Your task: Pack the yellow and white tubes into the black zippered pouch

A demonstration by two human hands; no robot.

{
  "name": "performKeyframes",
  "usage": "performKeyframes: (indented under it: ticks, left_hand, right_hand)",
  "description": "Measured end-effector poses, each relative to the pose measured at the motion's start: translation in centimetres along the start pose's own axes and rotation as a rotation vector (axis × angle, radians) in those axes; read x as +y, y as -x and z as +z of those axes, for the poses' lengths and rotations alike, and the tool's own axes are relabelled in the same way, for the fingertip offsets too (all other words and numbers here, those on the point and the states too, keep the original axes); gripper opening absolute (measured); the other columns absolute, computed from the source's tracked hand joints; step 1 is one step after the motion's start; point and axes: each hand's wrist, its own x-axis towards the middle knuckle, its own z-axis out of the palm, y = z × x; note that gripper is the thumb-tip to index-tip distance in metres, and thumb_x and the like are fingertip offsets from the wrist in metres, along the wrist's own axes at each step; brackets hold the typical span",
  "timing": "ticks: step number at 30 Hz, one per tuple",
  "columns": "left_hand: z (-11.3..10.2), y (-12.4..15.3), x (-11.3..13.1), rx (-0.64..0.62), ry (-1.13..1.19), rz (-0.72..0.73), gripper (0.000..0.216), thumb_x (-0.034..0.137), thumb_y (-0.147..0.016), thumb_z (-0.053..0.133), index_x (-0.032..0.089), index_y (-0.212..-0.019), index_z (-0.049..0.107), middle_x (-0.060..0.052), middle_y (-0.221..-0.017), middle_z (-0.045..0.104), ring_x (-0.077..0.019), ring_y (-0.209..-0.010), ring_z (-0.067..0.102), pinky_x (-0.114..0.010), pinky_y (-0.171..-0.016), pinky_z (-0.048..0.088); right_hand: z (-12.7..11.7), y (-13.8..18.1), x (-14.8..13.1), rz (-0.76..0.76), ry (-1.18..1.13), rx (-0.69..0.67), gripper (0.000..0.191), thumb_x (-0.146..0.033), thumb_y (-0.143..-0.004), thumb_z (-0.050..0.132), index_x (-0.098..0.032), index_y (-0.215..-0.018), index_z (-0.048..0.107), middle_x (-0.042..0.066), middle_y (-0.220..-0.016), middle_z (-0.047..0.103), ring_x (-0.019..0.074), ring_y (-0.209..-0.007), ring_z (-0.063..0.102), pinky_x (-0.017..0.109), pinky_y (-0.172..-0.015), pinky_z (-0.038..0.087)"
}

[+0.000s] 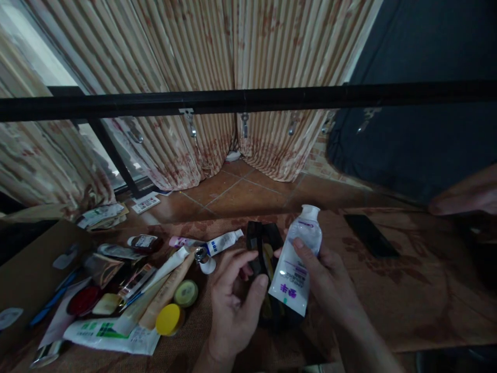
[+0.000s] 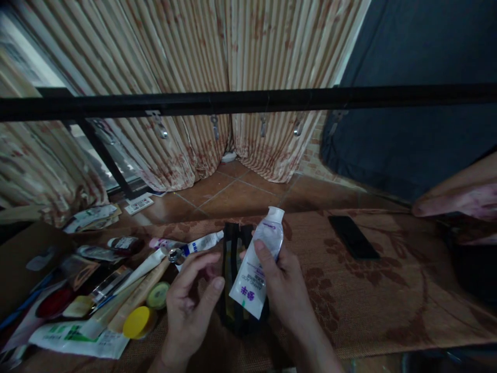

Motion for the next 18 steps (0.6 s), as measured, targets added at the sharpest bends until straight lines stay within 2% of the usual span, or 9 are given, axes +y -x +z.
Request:
performKeyframes:
  ticks: [3, 8, 11, 14, 18]
  left_hand:
    - [0.0, -0.4, -0.5, 0.016, 0.029, -0.096, 0.030, 0.025, -0.085, 0.065, 0.026, -0.115, 0.064, -0.002, -0.098, 0.061, -0.0164, -0.086, 0.057, -0.027, -0.077, 0.047]
    - [0.6, -0.3, -0.7, -0.133, -0.066, -0.133, 0.059, 0.027, -0.080, 0.071, 0.028, -0.134, 0.050, -0.007, -0.129, 0.055, -0.0227, -0.110, 0.055, -0.036, -0.095, 0.045]
    - [1.0, 0.0, -1.0, -0.183, -0.160, -0.177, 0.070, 0.020, -0.074, 0.072, 0.028, -0.138, 0.046, -0.008, -0.133, 0.051, -0.0251, -0.113, 0.054, -0.040, -0.097, 0.045]
    - [1.1, 0.0, -1.8, -0.123, -0.206, -0.257, 0.068, 0.010, -0.072, 0.065, 0.026, -0.137, 0.048, -0.009, -0.130, 0.053, -0.0238, -0.105, 0.058, -0.040, -0.092, 0.048]
    - [1.0, -0.3, -2.5, -0.006, -0.102, -0.354, 0.063, 0.004, -0.071, 0.058, 0.023, -0.132, 0.052, -0.008, -0.120, 0.062, -0.0205, -0.093, 0.063, -0.034, -0.081, 0.051]
  right_hand:
    - [-1.1, -0.8, 0.6, -0.039, 0.065, 0.103, 0.042, -0.055, -0.082, 0.064, -0.016, -0.097, 0.068, 0.004, -0.071, 0.068, 0.0195, -0.059, 0.061, 0.028, -0.052, 0.047]
    - [-2.2, -1.2, 0.7, -0.080, 0.207, 0.190, 0.036, -0.051, -0.084, 0.062, -0.016, -0.093, 0.068, 0.003, -0.069, 0.067, 0.0193, -0.059, 0.061, 0.027, -0.050, 0.045]
    - [-2.3, -1.1, 0.9, -0.096, 0.257, 0.180, 0.034, -0.049, -0.085, 0.061, -0.016, -0.093, 0.067, 0.003, -0.070, 0.068, 0.0188, -0.057, 0.061, 0.026, -0.048, 0.044]
    - [-1.9, -0.9, 1.1, -0.112, 0.273, 0.122, 0.035, -0.049, -0.086, 0.059, -0.017, -0.097, 0.067, 0.003, -0.071, 0.069, 0.0189, -0.056, 0.062, 0.026, -0.047, 0.043]
    - [-1.0, -0.9, 0.9, -0.148, 0.374, 0.072, 0.035, -0.048, -0.086, 0.059, -0.017, -0.100, 0.067, 0.004, -0.075, 0.071, 0.0205, -0.062, 0.064, 0.028, -0.053, 0.047]
